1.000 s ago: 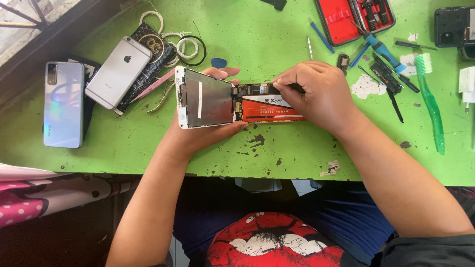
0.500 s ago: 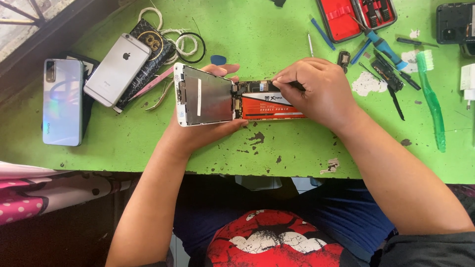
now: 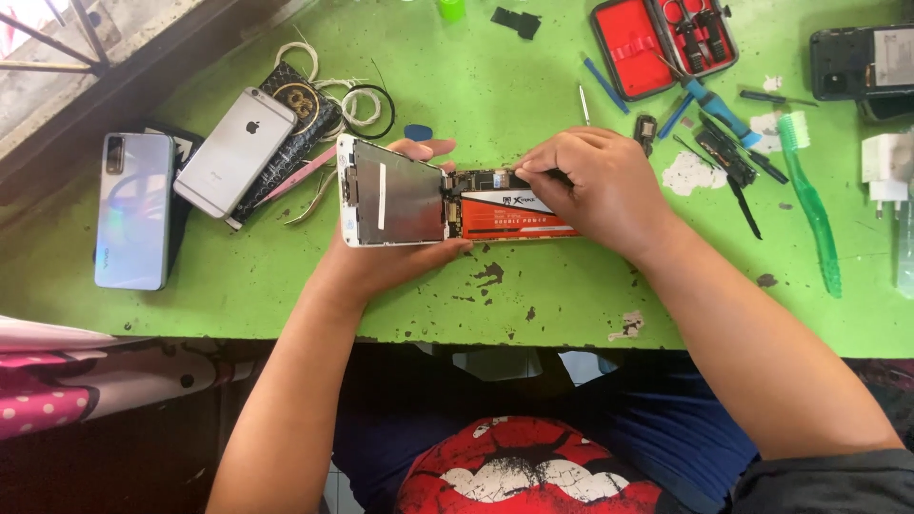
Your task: A person is disassembling a smartphone screen assembly using a screwdriver and a plastic pry tool on a repair bench.
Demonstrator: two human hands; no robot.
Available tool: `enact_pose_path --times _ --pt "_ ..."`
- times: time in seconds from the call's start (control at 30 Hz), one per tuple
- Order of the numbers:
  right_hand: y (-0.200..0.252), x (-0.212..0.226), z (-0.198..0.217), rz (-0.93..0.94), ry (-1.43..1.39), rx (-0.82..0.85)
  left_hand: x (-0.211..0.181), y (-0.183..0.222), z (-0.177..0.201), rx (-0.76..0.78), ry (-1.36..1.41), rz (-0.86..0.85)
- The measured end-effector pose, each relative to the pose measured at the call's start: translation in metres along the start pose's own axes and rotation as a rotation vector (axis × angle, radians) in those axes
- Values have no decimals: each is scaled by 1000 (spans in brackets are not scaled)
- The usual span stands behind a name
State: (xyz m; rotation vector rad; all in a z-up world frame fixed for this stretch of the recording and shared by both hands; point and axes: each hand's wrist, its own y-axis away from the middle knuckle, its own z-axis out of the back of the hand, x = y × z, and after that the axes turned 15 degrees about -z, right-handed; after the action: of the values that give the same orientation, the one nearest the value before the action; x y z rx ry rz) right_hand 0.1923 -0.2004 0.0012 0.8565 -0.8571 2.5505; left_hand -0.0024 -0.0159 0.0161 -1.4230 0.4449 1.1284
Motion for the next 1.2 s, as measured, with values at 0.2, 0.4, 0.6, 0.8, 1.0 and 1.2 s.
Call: enact_pose_path --times 0.2,0.4,0.6,0.8,1.0,1.2 --pt "-7 8 37 -248 174 -49 -15 -2 8 136 -2 50" --pt "5 14 87 -446 84 -56 -8 0 9 190 -107 5" --pt "52 18 97 -494 209 14 -2 3 9 175 -114 -33" --pt "87 15 97 -485 279 -116 0 4 11 181 -255 -26" --pt "76 3 84 -236 519 -205 1 3 12 212 -280 -14" --pt "-24 7 49 -743 603 242 -1 3 12 210 -335 -30"
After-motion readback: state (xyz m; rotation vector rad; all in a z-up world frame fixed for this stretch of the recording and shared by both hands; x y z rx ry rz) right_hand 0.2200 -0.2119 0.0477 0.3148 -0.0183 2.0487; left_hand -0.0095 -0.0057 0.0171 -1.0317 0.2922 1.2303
